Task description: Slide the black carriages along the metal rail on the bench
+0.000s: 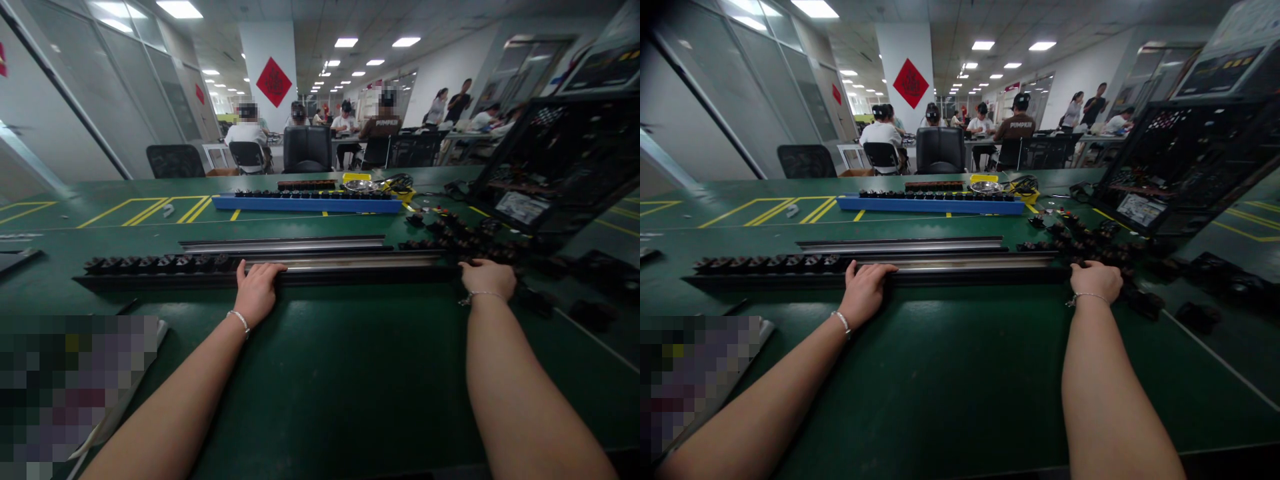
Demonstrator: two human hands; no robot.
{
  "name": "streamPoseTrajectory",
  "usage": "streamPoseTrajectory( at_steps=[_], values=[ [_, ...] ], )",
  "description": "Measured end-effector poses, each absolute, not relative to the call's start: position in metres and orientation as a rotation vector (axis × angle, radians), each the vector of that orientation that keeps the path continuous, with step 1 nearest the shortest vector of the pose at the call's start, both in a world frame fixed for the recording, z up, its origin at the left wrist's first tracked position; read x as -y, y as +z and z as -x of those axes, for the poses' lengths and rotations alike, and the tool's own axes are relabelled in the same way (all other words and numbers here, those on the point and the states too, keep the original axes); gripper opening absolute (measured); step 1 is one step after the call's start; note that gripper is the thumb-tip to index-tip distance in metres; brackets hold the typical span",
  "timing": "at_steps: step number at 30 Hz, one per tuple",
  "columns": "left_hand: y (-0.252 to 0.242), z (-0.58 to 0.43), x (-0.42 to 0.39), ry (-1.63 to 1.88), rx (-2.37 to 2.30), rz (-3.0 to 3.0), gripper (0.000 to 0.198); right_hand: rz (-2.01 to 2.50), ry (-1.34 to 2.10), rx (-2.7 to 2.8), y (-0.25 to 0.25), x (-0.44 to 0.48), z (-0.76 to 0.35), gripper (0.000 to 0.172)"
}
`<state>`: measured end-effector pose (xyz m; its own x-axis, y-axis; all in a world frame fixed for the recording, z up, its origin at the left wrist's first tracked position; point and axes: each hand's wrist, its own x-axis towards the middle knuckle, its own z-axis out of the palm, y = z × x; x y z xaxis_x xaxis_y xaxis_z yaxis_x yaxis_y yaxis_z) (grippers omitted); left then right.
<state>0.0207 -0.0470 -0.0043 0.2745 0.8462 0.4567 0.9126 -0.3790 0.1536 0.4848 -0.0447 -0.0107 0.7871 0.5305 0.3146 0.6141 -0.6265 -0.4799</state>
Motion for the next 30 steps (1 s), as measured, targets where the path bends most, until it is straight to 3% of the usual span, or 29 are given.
streamPoseTrajectory(
  at_steps=[7,11,17,22,30],
  values=[
    [-0.006,-0.012,0.043,-0.852,1.61,2.359,0.031,2.501,-0.2,0.721,-0.008,0.048,-0.47,0.032],
    [-0.003,-0.011,0.044,-0.982,1.605,2.32,0.028,2.459,-0.209,0.702,-0.009,0.047,-0.469,0.038],
    [0.006,-0.004,0.044,-1.113,1.938,1.752,0.027,2.203,-0.368,0.749,0.008,0.049,-0.448,0.038],
    [0.008,0.009,0.039,-1.095,2.193,1.42,0.046,1.904,-0.467,1.156,0.017,0.043,-0.408,0.034],
    [0.01,0.018,0.036,-0.867,2.32,1.4,0.042,1.731,-0.252,1.798,0.004,0.039,-0.322,0.028]
  ],
)
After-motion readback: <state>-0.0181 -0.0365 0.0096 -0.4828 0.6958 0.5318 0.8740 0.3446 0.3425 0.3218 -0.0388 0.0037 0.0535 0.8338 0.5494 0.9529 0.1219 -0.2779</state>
